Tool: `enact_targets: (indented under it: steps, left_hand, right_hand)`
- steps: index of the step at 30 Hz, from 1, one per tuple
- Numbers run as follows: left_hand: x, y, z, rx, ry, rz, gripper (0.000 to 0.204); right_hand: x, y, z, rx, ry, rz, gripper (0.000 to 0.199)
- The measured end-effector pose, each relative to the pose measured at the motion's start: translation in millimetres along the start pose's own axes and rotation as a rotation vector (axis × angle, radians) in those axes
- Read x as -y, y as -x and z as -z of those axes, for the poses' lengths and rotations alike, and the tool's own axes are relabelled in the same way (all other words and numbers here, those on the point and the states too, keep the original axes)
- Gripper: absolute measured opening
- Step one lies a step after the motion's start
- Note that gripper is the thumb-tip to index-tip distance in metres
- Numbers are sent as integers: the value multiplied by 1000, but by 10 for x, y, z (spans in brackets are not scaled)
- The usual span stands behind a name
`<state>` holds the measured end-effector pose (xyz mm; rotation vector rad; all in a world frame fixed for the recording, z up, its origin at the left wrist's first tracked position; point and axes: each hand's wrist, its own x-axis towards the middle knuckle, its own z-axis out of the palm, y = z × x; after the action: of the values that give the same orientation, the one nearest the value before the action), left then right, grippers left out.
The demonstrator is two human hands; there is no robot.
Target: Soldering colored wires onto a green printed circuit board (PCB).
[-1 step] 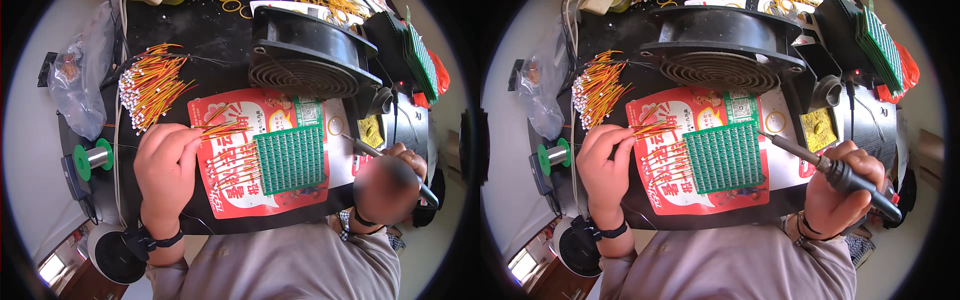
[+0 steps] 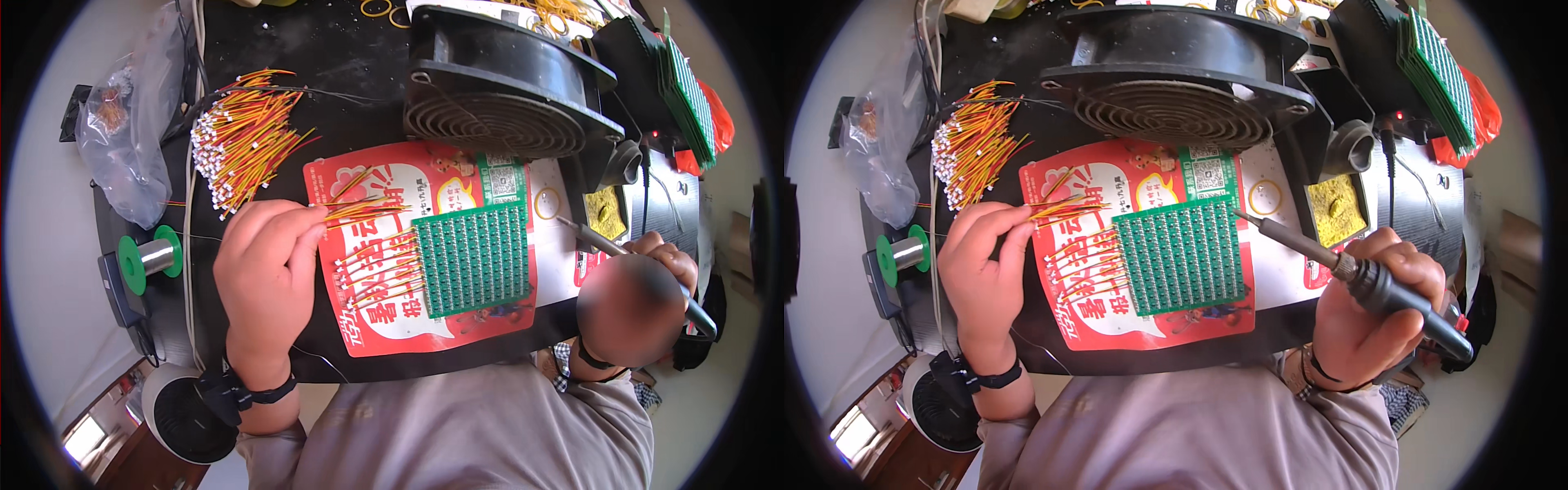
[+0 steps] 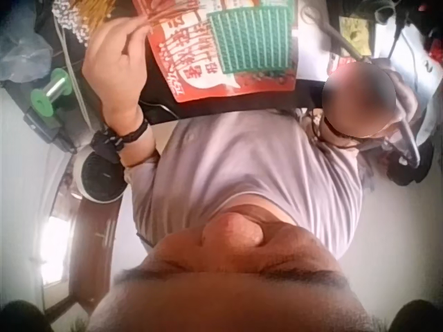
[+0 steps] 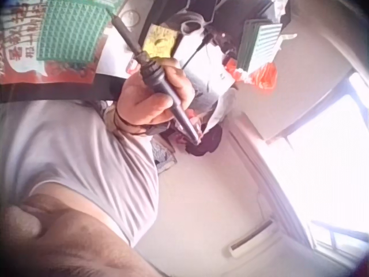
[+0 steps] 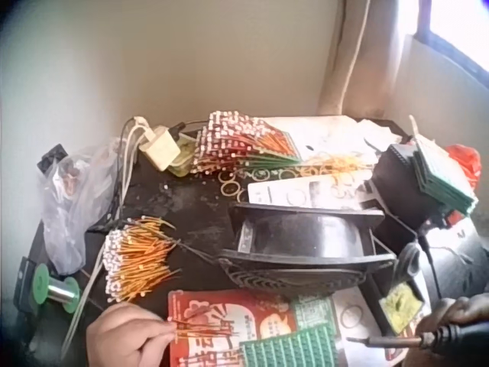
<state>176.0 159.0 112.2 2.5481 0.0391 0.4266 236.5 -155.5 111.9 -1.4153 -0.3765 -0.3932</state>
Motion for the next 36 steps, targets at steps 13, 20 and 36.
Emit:
enact_targets:
  steps: [13, 20, 36]
  left_hand:
    - [-75, 84, 10, -184, 163, 4, 15]
    - [-437, 257, 128, 106, 594, 62, 11]
    - [-415, 504, 19, 146, 964, 352, 12]
  right_hand:
    - [-59, 64, 62, 194, -74, 43, 64]
    - [8, 18, -46, 432, -113, -51, 48]
    - [-27, 326, -178, 390, 28, -14, 45]
